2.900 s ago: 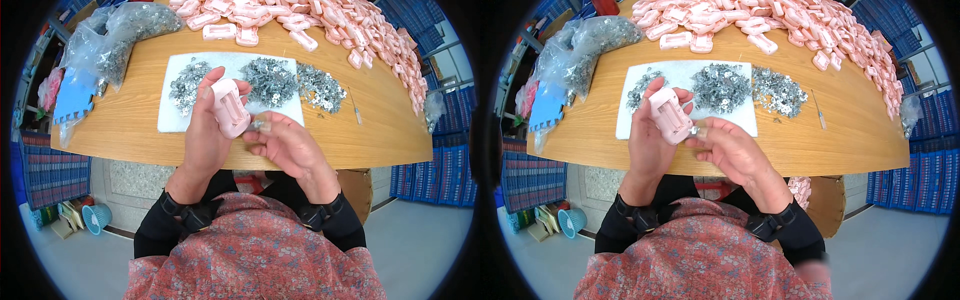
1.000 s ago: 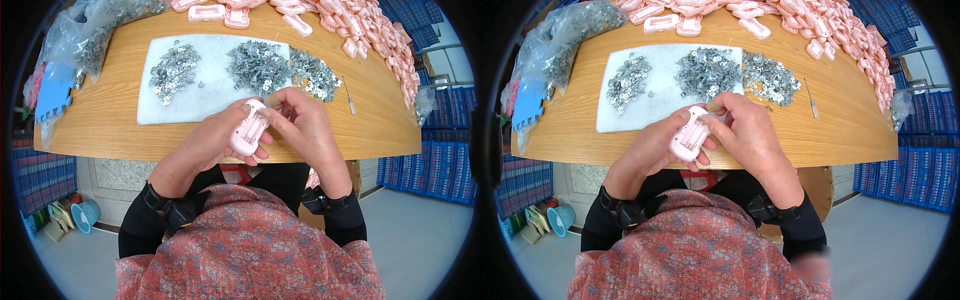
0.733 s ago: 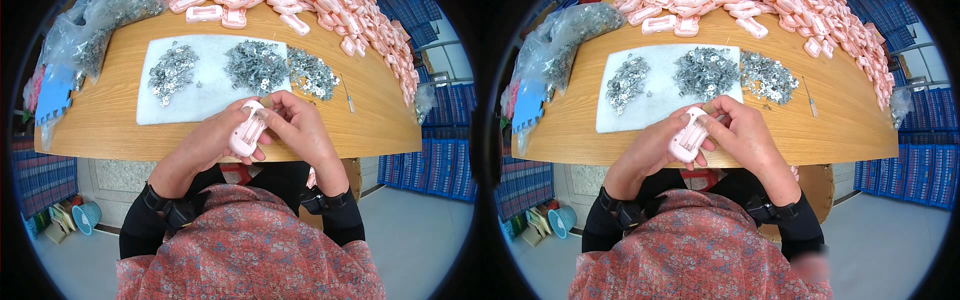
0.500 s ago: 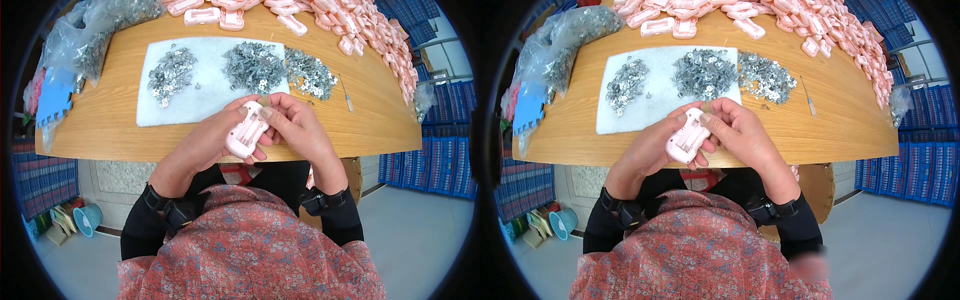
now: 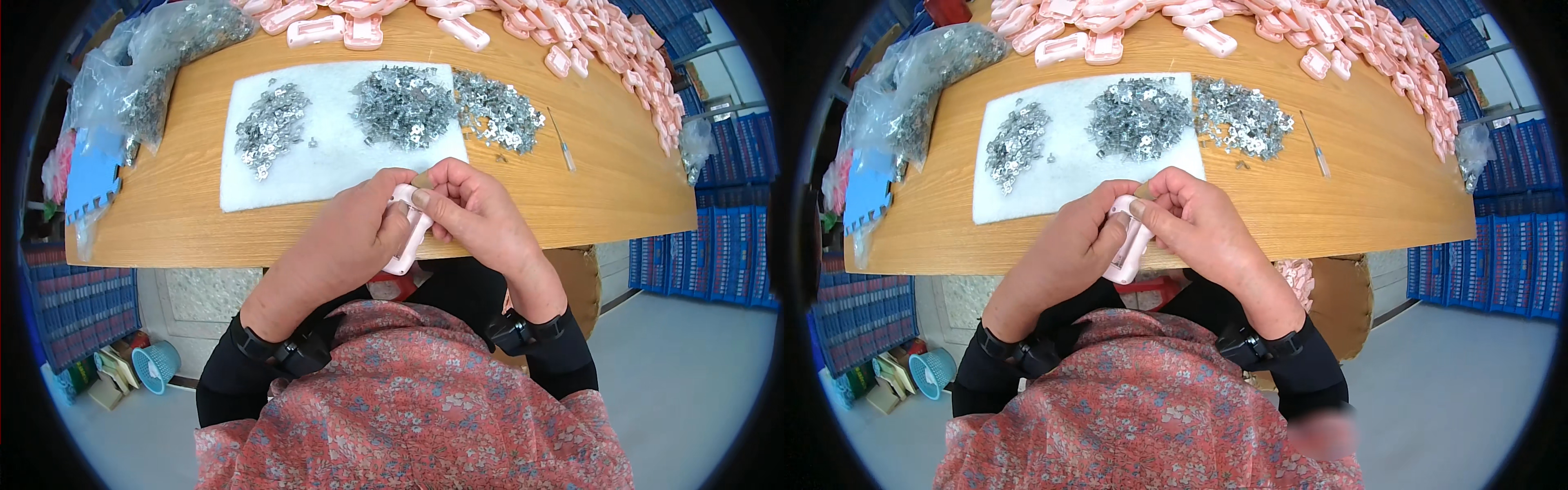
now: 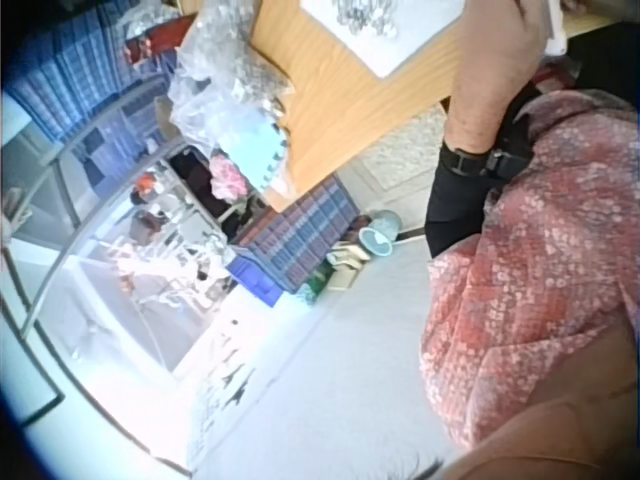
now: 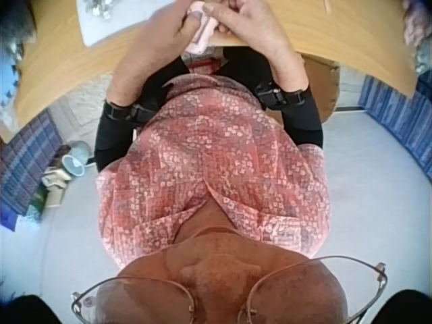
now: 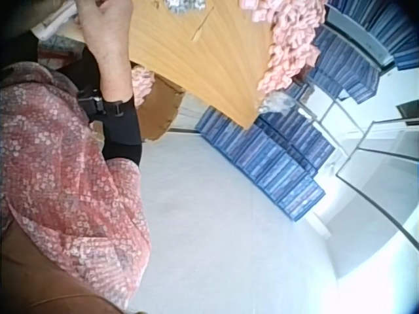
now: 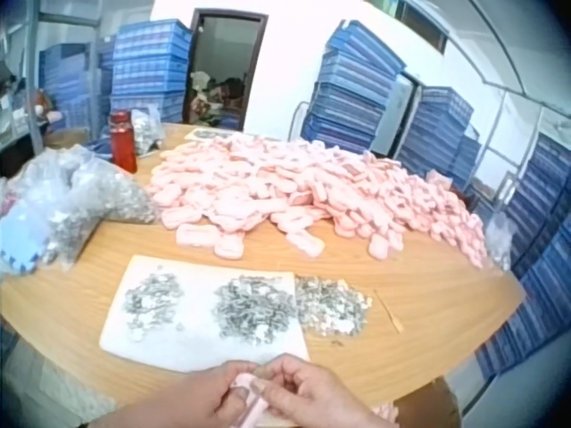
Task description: The person sits at a wooden table and repeatedly assembles small pink plastic housings. They pick up individual metal components from a white foam sheet and insert them into the plastic parts by hand. The person handles the items one at a time, placing the assembled units into a pile on the table.
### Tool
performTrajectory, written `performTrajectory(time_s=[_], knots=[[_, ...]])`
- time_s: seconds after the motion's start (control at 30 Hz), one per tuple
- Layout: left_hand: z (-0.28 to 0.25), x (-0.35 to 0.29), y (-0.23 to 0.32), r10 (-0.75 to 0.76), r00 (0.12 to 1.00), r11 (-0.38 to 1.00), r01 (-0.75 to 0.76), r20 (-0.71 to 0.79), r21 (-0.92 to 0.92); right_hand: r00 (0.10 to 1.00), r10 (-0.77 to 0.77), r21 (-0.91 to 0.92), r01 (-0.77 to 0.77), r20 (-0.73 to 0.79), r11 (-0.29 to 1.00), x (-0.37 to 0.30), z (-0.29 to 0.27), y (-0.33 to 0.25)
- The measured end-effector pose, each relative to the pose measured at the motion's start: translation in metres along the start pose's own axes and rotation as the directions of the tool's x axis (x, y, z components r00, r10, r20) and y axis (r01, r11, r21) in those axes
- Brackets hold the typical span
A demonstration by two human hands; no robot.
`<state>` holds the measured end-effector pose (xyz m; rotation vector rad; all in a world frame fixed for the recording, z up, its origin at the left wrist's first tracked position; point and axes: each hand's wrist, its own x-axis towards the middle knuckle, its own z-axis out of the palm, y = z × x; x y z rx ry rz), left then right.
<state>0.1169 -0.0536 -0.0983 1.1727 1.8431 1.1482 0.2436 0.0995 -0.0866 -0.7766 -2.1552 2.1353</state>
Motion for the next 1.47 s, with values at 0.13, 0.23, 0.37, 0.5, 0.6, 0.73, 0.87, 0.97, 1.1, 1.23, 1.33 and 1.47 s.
performTrajectory(time_s=[0.13, 0.23, 0.37, 0.5, 0.6, 0.73, 0.87, 0.97, 1.1, 1.23, 1.33, 1.47], knots=[[0.006, 0.002, -0.008, -0.023, 0.998, 0.954, 0.007, -0.052, -0.298, 0.996, -0.079, 0.179, 0.084, -0.034, 0.98, -0.005, 0.002, -0.005], [-0.004, 0.004, -0.011, -0.187, 0.956, 0.567, 0.295, 0.228, -0.77, 0.985, -0.161, 0.201, 0.172, -0.068, 0.964, -0.005, 0.001, 0.0], [-0.01, -0.003, -0.011, -0.088, 0.93, 0.176, 0.366, 0.356, -0.914, 0.96, -0.272, 0.086, 0.277, -0.069, 0.957, -0.004, 0.002, 0.009], [-0.009, -0.003, -0.017, 0.001, 0.92, 0.088, 0.39, 0.391, -0.917, 0.963, -0.268, 0.004, 0.268, -0.017, 0.963, -0.004, 0.003, 0.003], [-0.007, -0.005, -0.015, -0.005, 0.911, 0.085, 0.41, 0.411, -0.908, 0.967, -0.253, -0.059, 0.252, -0.013, 0.966, -0.004, 0.004, -0.006], [-0.003, -0.007, -0.021, 0.059, 0.895, 0.047, 0.44, 0.443, -0.897, 0.969, -0.246, -0.143, 0.241, -0.02, 0.96, -0.001, 0.001, -0.007], [-0.002, -0.011, -0.02, 0.116, 0.884, -0.028, 0.458, 0.453, -0.888, 0.987, -0.161, -0.108, 0.163, 0.025, 0.981, -0.004, -0.006, -0.003], [0.002, -0.01, -0.021, 0.201, 0.849, -0.113, 0.515, 0.488, -0.85, 0.953, -0.3, 0.02, 0.301, -0.025, 0.953, -0.009, -0.015, 0.009], [0.023, -0.004, -0.031, 0.309, 0.788, -0.157, 0.595, 0.533, -0.789, 0.964, -0.264, 0.186, 0.255, 0.026, 0.949, -0.027, -0.019, 0.008], [0.044, 0.007, -0.008, 0.233, 0.697, 0.071, 0.684, 0.679, -0.726, 0.992, -0.124, 0.21, 0.116, 0.022, 0.971, -0.054, -0.038, 0.016], [0.048, -0.009, 0.011, 0.014, 0.76, 0.284, 0.62, 0.649, -0.732, 0.998, -0.01, 0.096, 0.016, -0.059, 0.995, -0.091, -0.071, 0.024], [0.018, -0.029, -0.002, -0.057, 0.687, 0.522, 0.639, 0.724, -0.565, 0.96, 0.051, 0.194, 0.003, -0.275, 0.981, -0.17, -0.142, 0.088]])
